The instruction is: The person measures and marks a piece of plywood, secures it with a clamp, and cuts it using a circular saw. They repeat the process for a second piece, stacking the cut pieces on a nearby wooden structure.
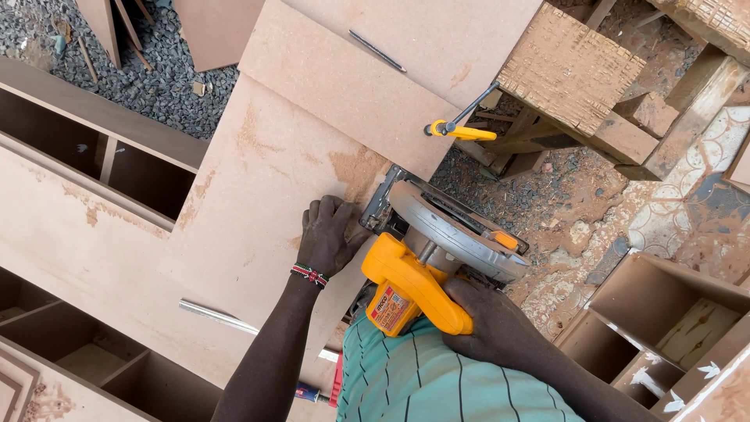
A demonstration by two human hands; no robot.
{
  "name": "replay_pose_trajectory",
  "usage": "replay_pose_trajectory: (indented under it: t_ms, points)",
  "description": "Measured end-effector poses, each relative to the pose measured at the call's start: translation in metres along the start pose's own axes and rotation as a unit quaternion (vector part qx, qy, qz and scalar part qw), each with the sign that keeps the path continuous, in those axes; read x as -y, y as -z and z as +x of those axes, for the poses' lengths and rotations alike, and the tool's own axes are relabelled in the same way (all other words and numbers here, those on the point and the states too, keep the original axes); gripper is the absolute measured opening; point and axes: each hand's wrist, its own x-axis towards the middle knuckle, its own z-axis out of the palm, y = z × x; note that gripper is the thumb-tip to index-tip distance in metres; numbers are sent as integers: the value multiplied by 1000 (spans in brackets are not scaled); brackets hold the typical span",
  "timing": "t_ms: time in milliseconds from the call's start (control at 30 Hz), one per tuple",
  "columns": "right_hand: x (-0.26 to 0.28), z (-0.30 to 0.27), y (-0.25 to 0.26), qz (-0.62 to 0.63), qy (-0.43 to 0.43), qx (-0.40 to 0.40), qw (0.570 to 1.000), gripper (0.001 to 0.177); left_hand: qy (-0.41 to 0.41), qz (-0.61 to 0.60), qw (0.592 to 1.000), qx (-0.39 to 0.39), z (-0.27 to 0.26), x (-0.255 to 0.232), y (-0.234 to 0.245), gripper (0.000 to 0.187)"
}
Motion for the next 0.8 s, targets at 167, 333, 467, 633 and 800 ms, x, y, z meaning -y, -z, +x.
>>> replay_pose_trajectory:
  t_ms: [167, 333, 467, 633, 800]
  points:
    - [-4, 6, -5, -3, -15, 12, 1000, 45, -12, -13, 1000, -3, 0, 4, 1, 55]
    - [1, 11, -4, -9, -16, 22, 1000, 45, -10, -36, 999, -5, -1, 3, 4, 56]
    - [4, 15, -4, -5, 5, 14, 1000, 44, -26, -67, 997, -33, -3, 8, 0, 55]
    - [8, 20, -3, 3, 18, 7, 1000, 36, -27, -78, 996, -33, -3, 16, -2, 66]
    - [8, 24, -6, -4, 28, 4, 1000, 38, -43, -120, 990, -52, -2, 15, 3, 67]
